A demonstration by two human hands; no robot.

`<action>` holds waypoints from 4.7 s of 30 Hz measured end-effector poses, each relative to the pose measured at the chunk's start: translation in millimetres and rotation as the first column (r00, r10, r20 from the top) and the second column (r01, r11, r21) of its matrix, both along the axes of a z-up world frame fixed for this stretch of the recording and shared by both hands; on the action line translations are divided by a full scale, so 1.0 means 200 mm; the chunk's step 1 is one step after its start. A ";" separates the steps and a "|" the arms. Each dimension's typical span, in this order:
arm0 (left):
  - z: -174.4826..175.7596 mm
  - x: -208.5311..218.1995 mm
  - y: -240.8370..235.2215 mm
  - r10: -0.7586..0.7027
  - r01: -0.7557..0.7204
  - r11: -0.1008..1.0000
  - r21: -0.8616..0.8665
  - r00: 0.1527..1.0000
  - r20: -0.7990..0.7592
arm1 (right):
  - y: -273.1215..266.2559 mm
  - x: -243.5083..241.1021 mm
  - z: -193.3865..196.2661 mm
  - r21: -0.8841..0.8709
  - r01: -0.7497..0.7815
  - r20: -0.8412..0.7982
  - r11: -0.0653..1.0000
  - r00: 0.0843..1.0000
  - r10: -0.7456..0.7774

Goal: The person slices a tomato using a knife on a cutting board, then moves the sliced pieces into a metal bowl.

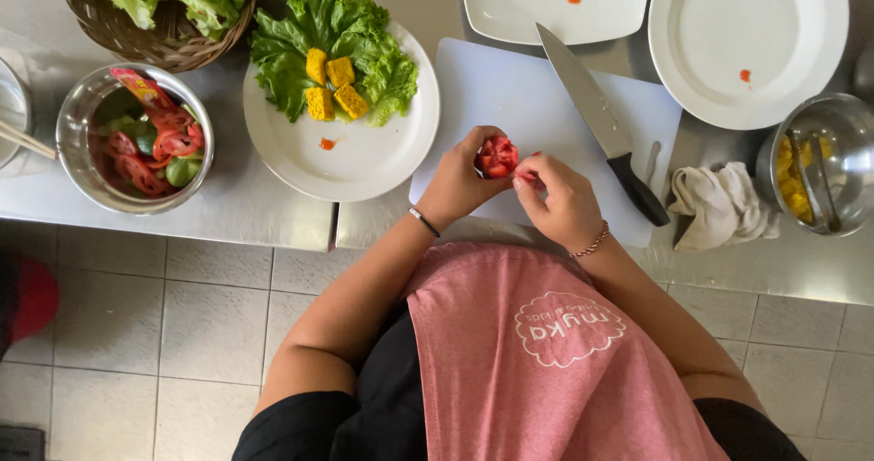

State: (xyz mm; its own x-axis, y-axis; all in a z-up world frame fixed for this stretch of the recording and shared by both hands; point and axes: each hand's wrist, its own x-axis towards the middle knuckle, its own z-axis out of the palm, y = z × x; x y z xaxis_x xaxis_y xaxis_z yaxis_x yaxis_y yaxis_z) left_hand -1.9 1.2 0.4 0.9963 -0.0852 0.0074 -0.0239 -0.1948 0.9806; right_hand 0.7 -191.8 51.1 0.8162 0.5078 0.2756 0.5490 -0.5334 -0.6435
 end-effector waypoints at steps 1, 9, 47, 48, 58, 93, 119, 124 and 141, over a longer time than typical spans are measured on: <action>0.00 -0.01 0.01 0.011 -0.011 1.000 -0.002 1.000 0.001 | -0.04 -0.01 0.01 0.061 0.021 -0.041 0.998 0.999 -0.018; 0.04 -0.13 0.07 -0.064 -0.001 0.913 -0.408 0.987 -0.147 | -0.22 0.14 -0.10 -0.047 0.024 0.006 0.999 1.000 -0.023; 0.05 -1.09 1.09 0.561 -0.621 0.610 -0.492 0.777 -0.285 | 1.08 0.02 0.16 0.069 -0.560 -0.265 0.826 0.788 0.556; 0.06 -1.11 1.16 0.566 -0.629 0.621 -0.468 0.772 -0.288 | 1.23 -0.02 0.21 0.057 -0.571 -0.218 0.819 0.793 0.569; 0.00 -1.16 1.69 0.474 -0.530 0.576 -0.622 0.837 -0.274 | 2.12 -0.03 0.23 -0.250 -0.443 0.176 0.861 0.854 0.490; -0.08 -0.02 -0.07 0.196 -0.246 0.811 0.530 0.969 0.150 | -0.80 -0.04 -0.10 -0.338 0.304 0.178 0.891 0.950 -0.257; -0.03 -0.15 -0.10 0.203 -0.301 0.783 0.544 0.951 0.234 | -0.92 0.10 -0.27 -0.252 0.162 0.072 0.954 0.986 -0.148; -0.10 -0.13 -0.09 0.189 -0.237 0.780 0.580 0.972 0.142 | -0.95 0.06 -0.23 -0.052 0.258 -0.404 0.965 0.878 -0.257; -0.13 -0.10 -0.18 0.326 -0.340 0.743 0.576 0.936 0.132 | -1.23 -0.17 0.18 -0.117 0.096 -0.689 0.988 0.709 -0.151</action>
State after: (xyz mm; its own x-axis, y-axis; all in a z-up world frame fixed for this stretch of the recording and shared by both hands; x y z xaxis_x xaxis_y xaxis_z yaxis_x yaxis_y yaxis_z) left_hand -22.7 -35.2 -25.2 0.9622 0.2577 0.0879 0.1325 -0.7254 0.6754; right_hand -34.2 -437.1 87.8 0.8203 0.3834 -0.4243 -0.1112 -0.6208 -0.7760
